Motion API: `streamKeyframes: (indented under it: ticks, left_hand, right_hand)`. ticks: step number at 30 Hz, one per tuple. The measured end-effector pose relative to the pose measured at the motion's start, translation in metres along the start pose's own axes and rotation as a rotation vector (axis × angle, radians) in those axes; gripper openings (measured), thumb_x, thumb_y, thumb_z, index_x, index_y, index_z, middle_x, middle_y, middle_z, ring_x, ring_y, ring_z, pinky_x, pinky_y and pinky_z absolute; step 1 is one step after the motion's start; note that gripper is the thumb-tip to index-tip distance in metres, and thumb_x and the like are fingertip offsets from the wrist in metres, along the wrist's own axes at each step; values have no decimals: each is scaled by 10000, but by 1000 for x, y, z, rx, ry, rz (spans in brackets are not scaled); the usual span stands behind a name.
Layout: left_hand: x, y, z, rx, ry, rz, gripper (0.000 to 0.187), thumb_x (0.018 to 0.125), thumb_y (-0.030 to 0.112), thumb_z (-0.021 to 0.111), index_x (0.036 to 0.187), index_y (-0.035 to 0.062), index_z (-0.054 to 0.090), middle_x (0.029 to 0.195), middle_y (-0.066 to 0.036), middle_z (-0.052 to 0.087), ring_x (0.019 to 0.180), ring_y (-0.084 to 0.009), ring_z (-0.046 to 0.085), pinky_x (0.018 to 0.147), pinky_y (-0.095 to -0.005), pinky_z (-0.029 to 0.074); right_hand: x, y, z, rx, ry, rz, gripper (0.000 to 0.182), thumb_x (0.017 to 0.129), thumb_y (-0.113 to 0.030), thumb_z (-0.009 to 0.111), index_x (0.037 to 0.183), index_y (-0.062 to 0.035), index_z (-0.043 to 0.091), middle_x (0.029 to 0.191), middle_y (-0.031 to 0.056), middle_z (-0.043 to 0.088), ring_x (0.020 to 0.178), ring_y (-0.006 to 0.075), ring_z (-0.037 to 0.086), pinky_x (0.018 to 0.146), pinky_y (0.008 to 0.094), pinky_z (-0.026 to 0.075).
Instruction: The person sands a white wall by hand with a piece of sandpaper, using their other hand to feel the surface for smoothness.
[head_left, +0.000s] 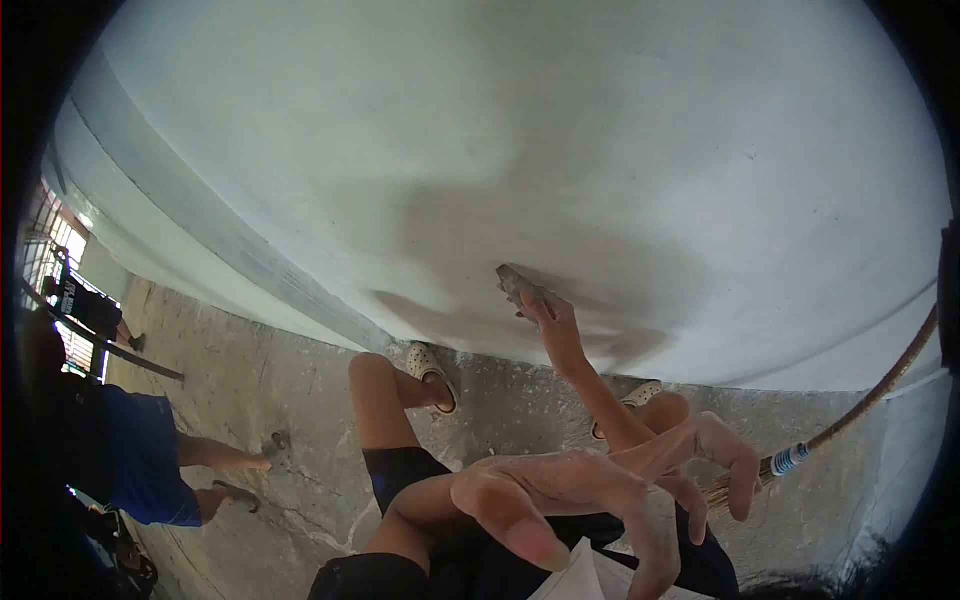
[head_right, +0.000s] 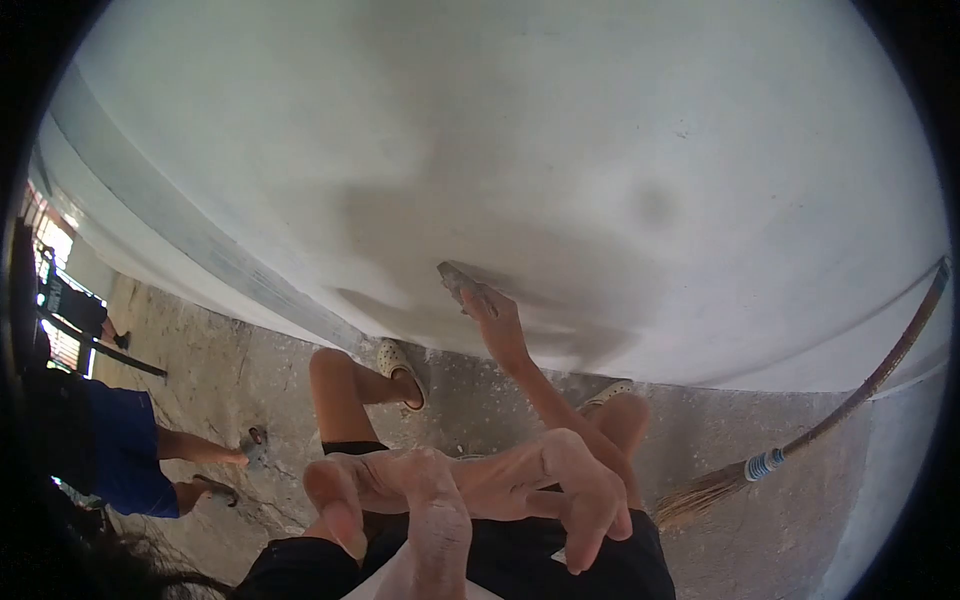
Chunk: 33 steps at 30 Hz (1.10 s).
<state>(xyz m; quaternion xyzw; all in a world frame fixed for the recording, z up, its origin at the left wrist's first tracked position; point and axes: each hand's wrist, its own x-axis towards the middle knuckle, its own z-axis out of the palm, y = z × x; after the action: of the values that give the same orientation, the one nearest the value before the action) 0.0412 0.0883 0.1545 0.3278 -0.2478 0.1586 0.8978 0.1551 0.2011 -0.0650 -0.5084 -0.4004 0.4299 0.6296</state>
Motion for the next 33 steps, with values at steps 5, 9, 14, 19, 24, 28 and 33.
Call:
streamKeyframes:
  ticks: [5, 9, 14, 19, 24, 28, 33]
  left_hand:
    - [9, -11, 5, -51, -17, 269, 567, 858, 628, 572, 1151, 158, 691, 1254, -298, 411, 1170, -431, 450, 1007, -556, 317]
    - [3, -47, -43, -85, -449, 394, 680, 899, 527, 600, 1415, 95, 508, 1523, -252, 275, 1292, -458, 397, 1028, -597, 350]
    - [9, -15, -16, -40, -294, 447, 696, 915, 492, 583, 1422, 19, 519, 1516, -269, 361, 1294, -429, 424, 991, -588, 395]
    - [-5, 5, -13, 137, -229, -17, 569, 831, 528, 530, 1108, 54, 683, 1337, -252, 449, 1182, -336, 453, 962, -448, 335]
    - [18, 19, -1, 211, -58, 166, 384, 885, 414, 579, 1032, 76, 690, 1245, -208, 486, 1152, -312, 466, 927, -422, 376]
    - [24, 5, -1, 96, -145, 344, 228, 921, 307, 683, 1006, 96, 691, 1140, -174, 510, 1127, -298, 474, 903, -430, 417]
    - [36, 14, 10, 206, -209, 359, 324, 983, 428, 616, 1158, 157, 647, 1106, -189, 554, 1071, -351, 529, 902, -487, 453]
  right_hand:
    - [-1, -18, 0, 11, -33, 23, 532, 995, -455, 610, 1179, 40, 675, 984, 50, 660, 936, 132, 561, 893, 315, 449]
    - [-4, -20, 1, 20, -40, 9, 534, 1005, -459, 587, 1195, 34, 669, 998, 52, 663, 958, 138, 568, 906, 323, 449]
    - [-1, -10, -1, -35, -40, 42, 522, 1009, -459, 581, 1167, 29, 676, 995, 52, 665, 949, 143, 573, 915, 331, 453]
    - [-1, -5, -3, -73, -15, 60, 486, 999, -435, 611, 1064, 40, 691, 933, 46, 657, 876, 133, 560, 809, 295, 449]
    - [-5, -23, 1, -81, 11, 7, 450, 1002, -420, 611, 1061, 17, 700, 884, 30, 648, 847, 119, 546, 772, 275, 439]
    - [-8, -15, 9, -151, 47, -65, 385, 999, -375, 637, 1045, 1, 704, 857, 16, 554, 806, 118, 504, 736, 292, 429]
    - [-19, -24, 13, -306, 136, -307, 241, 1001, -186, 645, 1051, 44, 693, 905, 53, 548, 802, 143, 517, 710, 293, 438]
